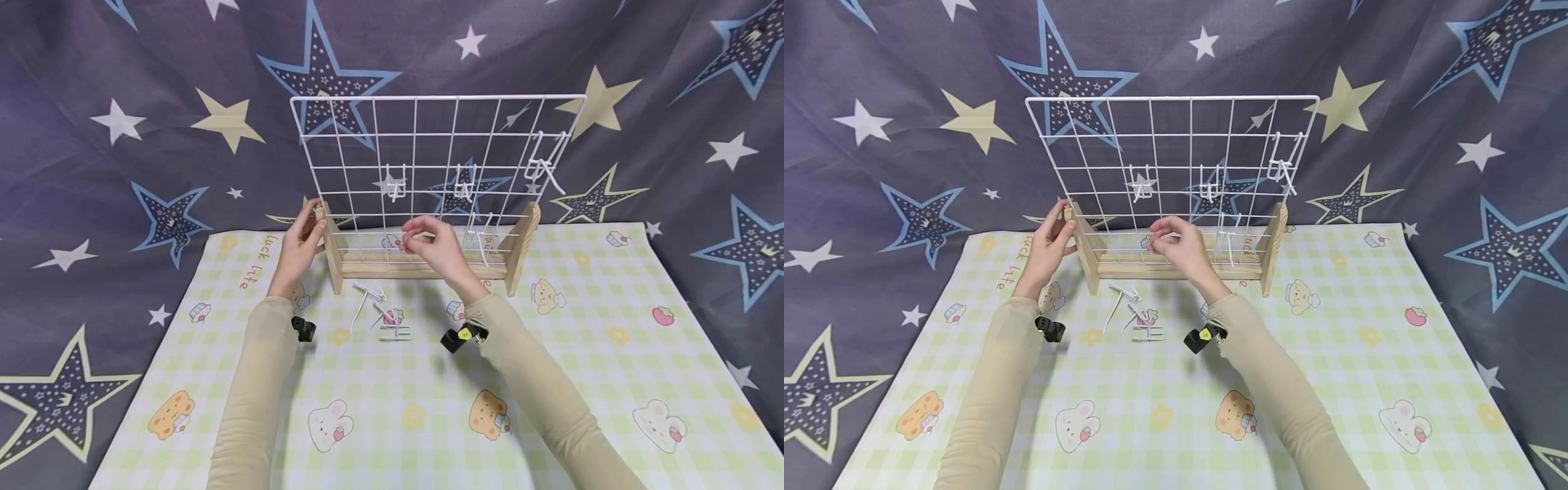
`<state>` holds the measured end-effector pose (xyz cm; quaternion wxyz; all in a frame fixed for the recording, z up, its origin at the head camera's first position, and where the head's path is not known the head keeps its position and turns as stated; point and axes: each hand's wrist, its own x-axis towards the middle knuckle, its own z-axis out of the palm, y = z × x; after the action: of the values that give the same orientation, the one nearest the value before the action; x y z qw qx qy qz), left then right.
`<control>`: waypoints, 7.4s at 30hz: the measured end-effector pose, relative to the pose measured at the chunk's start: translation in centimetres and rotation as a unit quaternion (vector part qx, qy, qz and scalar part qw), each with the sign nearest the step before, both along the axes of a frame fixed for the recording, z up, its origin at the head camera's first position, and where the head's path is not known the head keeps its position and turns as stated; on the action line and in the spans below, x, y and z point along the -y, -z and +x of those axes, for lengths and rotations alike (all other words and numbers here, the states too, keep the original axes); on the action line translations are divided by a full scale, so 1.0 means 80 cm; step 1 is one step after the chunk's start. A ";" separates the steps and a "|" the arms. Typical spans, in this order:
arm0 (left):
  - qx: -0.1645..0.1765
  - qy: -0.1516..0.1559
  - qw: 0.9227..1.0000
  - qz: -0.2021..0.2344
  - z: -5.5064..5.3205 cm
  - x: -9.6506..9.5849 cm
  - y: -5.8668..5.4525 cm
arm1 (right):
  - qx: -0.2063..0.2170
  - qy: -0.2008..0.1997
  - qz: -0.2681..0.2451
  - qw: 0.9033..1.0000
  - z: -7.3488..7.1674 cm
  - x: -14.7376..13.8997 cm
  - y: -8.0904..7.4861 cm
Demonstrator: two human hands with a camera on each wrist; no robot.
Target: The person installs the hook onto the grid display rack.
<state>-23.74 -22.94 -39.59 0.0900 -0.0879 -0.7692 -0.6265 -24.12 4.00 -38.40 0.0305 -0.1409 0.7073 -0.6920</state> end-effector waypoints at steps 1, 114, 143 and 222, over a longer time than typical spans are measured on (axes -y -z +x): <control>0.000 0.000 1.000 0.001 0.000 0.000 0.000 | 0.005 0.000 0.000 1.000 0.001 0.000 0.001; 0.002 -0.008 1.000 -0.010 0.002 -0.001 0.000 | -0.059 -0.210 0.168 0.961 0.074 -0.017 0.122; 0.004 -0.013 1.000 -0.010 0.000 0.000 0.002 | -0.029 -0.089 0.107 0.990 0.061 -0.027 0.073; 0.008 0.002 1.000 0.008 -0.001 0.001 0.002 | -0.156 0.108 0.103 0.976 0.005 -0.036 0.013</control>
<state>-23.80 -23.06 -39.78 0.0834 -0.0838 -0.7648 -0.6333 -23.70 6.89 -39.45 -0.1410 -0.1657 0.7819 -0.5842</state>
